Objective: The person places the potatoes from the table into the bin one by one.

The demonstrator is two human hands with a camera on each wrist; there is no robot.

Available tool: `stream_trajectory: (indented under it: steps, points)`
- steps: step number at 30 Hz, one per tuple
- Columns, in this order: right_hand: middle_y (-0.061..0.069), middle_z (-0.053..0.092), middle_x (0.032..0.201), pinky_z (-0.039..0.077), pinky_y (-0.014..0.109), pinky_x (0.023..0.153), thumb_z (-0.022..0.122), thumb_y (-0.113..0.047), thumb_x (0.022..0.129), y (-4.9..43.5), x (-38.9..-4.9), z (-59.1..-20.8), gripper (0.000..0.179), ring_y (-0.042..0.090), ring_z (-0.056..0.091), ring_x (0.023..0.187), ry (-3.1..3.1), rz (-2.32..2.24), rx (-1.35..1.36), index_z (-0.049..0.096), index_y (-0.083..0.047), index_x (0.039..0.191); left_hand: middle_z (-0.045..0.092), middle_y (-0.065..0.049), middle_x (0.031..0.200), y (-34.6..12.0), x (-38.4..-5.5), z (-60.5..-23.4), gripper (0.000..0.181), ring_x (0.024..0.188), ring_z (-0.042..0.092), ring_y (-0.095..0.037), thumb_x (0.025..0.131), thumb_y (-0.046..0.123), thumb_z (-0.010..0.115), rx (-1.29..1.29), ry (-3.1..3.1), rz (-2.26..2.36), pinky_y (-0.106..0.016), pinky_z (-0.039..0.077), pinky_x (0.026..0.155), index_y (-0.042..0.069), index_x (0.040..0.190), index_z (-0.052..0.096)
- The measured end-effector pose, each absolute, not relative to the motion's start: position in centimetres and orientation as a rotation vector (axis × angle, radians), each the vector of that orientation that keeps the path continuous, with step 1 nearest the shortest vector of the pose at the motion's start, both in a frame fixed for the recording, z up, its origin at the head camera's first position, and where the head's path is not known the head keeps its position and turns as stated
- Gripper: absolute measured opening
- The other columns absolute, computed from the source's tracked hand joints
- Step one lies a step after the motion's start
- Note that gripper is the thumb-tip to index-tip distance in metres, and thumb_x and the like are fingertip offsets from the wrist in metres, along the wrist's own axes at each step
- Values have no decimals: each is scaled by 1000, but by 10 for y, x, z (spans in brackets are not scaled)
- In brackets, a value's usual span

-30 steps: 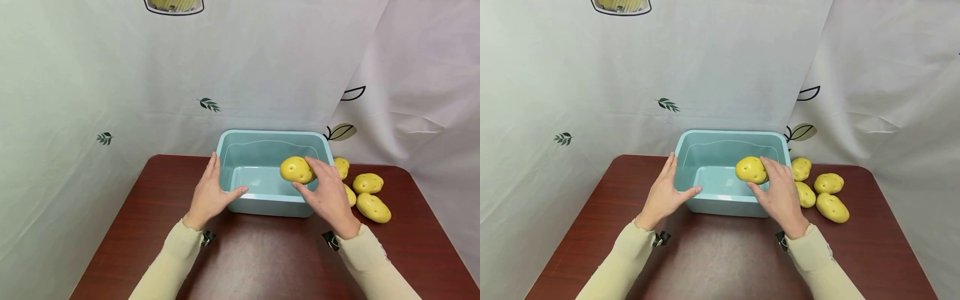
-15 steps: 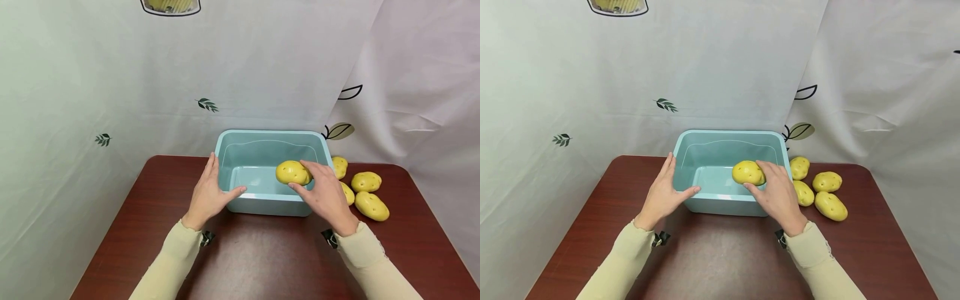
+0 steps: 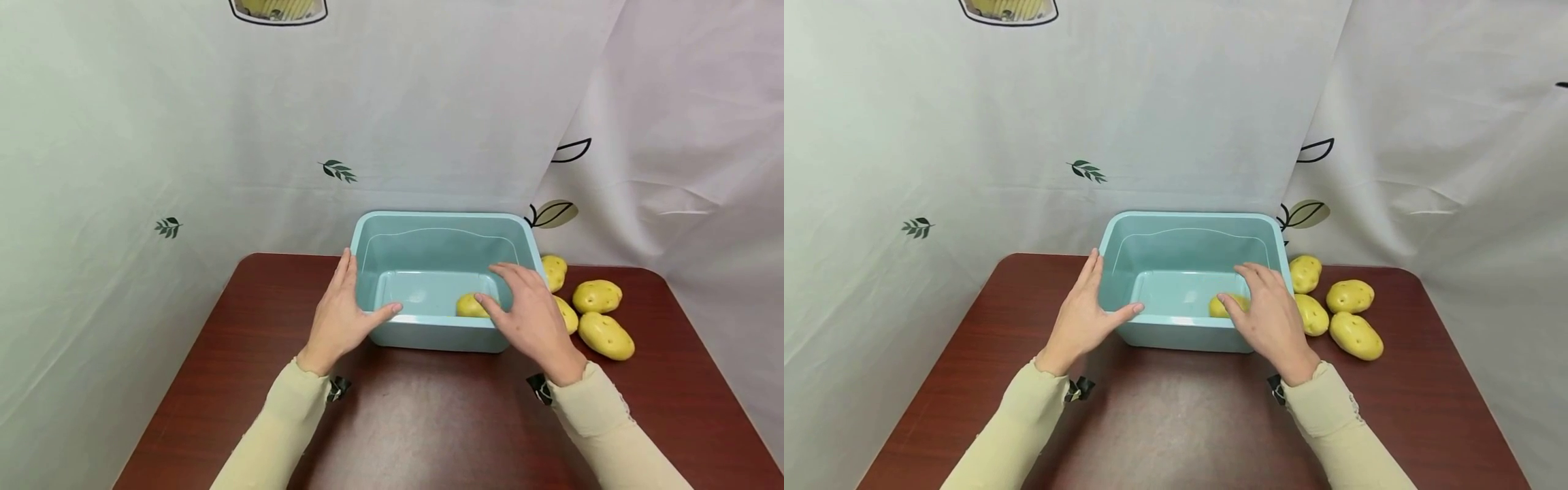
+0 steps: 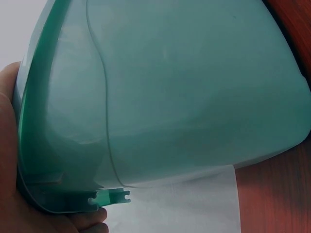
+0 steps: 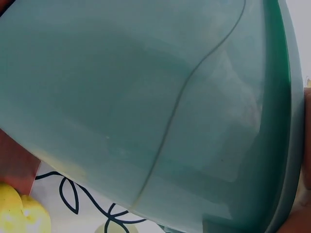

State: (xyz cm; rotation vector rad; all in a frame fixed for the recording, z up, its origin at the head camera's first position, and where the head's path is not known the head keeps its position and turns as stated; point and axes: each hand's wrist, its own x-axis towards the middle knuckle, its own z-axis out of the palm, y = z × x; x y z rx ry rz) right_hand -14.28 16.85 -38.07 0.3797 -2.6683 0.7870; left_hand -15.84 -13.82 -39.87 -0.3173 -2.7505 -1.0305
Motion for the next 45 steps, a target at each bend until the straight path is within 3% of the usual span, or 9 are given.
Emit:
stream_trajectory:
  steps: [11,22,34,45]
  points:
    - [20,58,135,40,59,103,75,-20,91,172,-140,-378,44,40,50,126,-2625,794,372,65,1,128,6,-4,169,-138,-160,-399,121,152,20,-24,78,78,65,-314,-2744,-1036,-52,35,112,1,159,19]
    - [23,55,136,37,62,103,76,-14,89,185,-133,-375,48,42,46,128,-2591,804,335,61,1,132,6,-2,169,-139,-158,-400,121,152,20,-24,78,78,65,-309,-2748,-1049,-52,34,112,2,160,19]
    - [23,56,134,40,59,96,77,-9,85,203,-127,-375,51,43,48,119,-2479,799,306,60,2,132,6,-1,169,-138,-157,-401,120,152,20,-24,78,78,65,-314,-2737,-1060,-53,34,112,3,160,19]
    - [24,55,136,37,60,98,70,-5,91,219,-125,-377,49,44,48,121,-2466,827,242,56,2,137,6,-1,169,-137,-158,-400,120,152,21,-24,78,78,65,-305,-2746,-1046,-53,35,112,2,160,19]
